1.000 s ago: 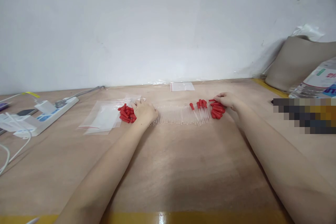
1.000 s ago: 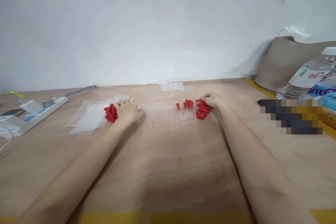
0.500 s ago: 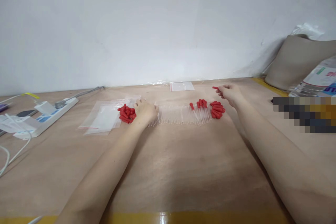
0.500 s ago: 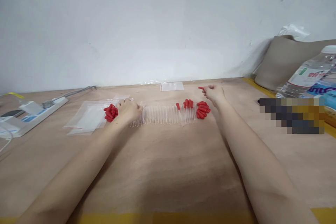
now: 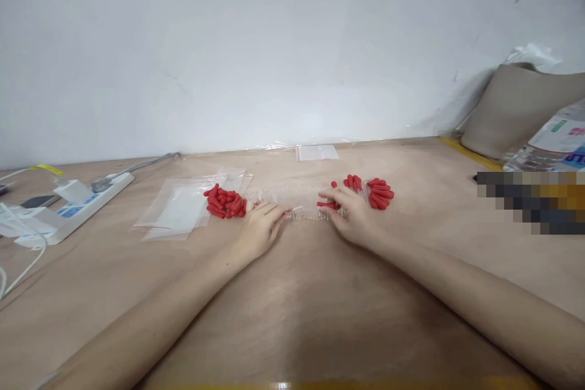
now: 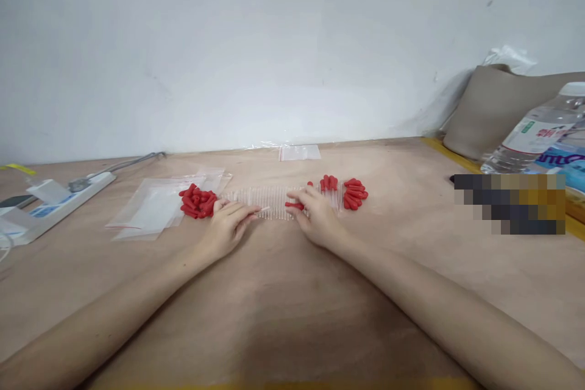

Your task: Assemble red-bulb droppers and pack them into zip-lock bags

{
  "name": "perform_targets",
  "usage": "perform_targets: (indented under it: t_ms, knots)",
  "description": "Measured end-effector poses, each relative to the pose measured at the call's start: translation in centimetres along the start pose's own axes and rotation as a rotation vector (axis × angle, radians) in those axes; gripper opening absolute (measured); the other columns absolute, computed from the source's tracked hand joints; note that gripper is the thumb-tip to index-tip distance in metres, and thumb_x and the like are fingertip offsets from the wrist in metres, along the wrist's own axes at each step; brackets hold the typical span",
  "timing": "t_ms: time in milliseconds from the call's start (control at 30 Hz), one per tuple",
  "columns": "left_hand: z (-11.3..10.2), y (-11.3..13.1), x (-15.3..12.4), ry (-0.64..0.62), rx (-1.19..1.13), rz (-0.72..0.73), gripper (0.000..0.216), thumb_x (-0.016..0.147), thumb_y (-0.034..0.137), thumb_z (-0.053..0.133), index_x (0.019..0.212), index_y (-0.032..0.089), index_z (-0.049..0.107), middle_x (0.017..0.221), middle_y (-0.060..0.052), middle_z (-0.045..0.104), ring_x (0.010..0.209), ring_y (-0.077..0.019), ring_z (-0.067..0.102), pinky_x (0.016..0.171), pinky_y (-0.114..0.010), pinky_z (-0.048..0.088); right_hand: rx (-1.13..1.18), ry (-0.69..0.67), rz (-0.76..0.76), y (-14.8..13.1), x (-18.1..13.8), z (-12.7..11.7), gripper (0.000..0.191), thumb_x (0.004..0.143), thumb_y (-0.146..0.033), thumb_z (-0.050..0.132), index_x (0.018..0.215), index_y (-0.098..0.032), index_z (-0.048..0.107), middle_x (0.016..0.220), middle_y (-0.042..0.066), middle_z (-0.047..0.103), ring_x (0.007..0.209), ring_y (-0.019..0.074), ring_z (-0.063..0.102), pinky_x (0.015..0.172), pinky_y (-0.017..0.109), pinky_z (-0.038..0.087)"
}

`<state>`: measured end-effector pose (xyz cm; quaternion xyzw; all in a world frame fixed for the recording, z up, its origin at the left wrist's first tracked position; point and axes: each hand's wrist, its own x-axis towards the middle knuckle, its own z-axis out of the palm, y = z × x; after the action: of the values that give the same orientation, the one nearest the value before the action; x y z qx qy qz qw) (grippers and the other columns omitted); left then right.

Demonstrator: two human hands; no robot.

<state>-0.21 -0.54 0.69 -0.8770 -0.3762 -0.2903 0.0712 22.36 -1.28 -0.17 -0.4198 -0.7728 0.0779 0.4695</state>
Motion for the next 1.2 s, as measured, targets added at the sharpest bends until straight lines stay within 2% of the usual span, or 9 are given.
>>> perform_targets:
  t_ms: [67, 133, 333, 533, 700, 867, 1200]
  knots:
    - [0.55, 0.01, -0.77, 0.000, -0.042, -0.020, 0.020, 0.088, 0.030, 0.043, 0.092, 0.021, 0.060, 0.081, 0.000, 0.067, 0.076, -0.0135, 0.059, 0.077, -0.032, 0.028, -0.079, -0.005, -0.114, -0.40, -1.10, 0.74, 0.018, 0.083, -0.024, 0.049, 0.095, -0.020, 0.063, 0.082, 0.006, 0.058, 0.075, 0.0165, 0.055, 0.068, 0.032, 0.045]
    - [0.85, 0.14, -0.92, 0.011, -0.066, -0.027, 0.020, 0.087, 0.032, 0.044, 0.091, 0.021, 0.061, 0.080, 0.000, 0.067, 0.074, -0.0130, 0.058, 0.077, -0.032, 0.028, -0.081, 0.006, -0.152, -0.64, -1.56, 1.16, 0.019, 0.084, -0.023, 0.047, 0.093, -0.021, 0.064, 0.080, 0.006, 0.058, 0.074, 0.0163, 0.054, 0.066, 0.031, 0.045]
    - [0.78, 0.66, -0.62, 0.039, -0.028, 0.021, 0.019, 0.087, 0.031, 0.046, 0.093, 0.024, 0.062, 0.081, 0.000, 0.068, 0.075, -0.0139, 0.059, 0.083, -0.036, 0.026, 0.027, -0.049, -0.130, -0.84, -1.37, 1.28, 0.021, 0.086, -0.023, 0.044, 0.096, -0.024, 0.062, 0.086, 0.006, 0.060, 0.077, 0.0158, 0.057, 0.068, 0.030, 0.048]
    - [0.67, 0.75, -0.74, 0.049, -0.008, 0.060, 0.019, 0.087, 0.029, 0.046, 0.094, 0.024, 0.063, 0.079, 0.001, 0.068, 0.073, -0.0118, 0.059, 0.087, -0.036, 0.025, 0.054, -0.079, -0.117, -0.94, -1.39, 1.12, 0.019, 0.086, -0.022, 0.044, 0.093, -0.021, 0.061, 0.086, 0.005, 0.062, 0.078, 0.0152, 0.057, 0.069, 0.029, 0.048]
    - [0.81, 0.39, -0.71, 0.028, -0.054, 0.126, 0.020, 0.087, 0.028, 0.046, 0.095, 0.022, 0.063, 0.076, 0.000, 0.067, 0.067, -0.0103, 0.058, 0.085, -0.033, 0.029, 0.044, -0.099, -0.143, -0.83, -1.44, 1.10, 0.016, 0.084, -0.022, 0.048, 0.092, -0.020, 0.061, 0.086, 0.005, 0.064, 0.079, 0.0155, 0.058, 0.071, 0.030, 0.048]
    - [1.08, 0.27, -0.79, 0.055, -0.064, 0.119, 0.019, 0.087, 0.027, 0.046, 0.092, 0.022, 0.063, 0.077, 0.000, 0.066, 0.070, -0.0109, 0.059, 0.089, -0.036, 0.025, 0.042, -0.158, -0.143, -0.73, -1.30, 1.01, 0.018, 0.084, -0.021, 0.047, 0.094, -0.020, 0.062, 0.087, 0.006, 0.064, 0.080, 0.0157, 0.058, 0.072, 0.030, 0.048]
    - [1.18, 0.10, -0.76, 0.031, -0.105, 0.154, 0.019, 0.087, 0.029, 0.046, 0.093, 0.022, 0.062, 0.076, 0.000, 0.066, 0.070, -0.0111, 0.058, 0.078, -0.033, 0.030, 0.129, -0.205, -0.165, -1.10, -1.08, 0.70, 0.013, 0.084, -0.022, 0.048, 0.084, -0.020, 0.061, 0.077, 0.004, 0.063, 0.074, 0.0145, 0.057, 0.066, 0.028, 0.047]
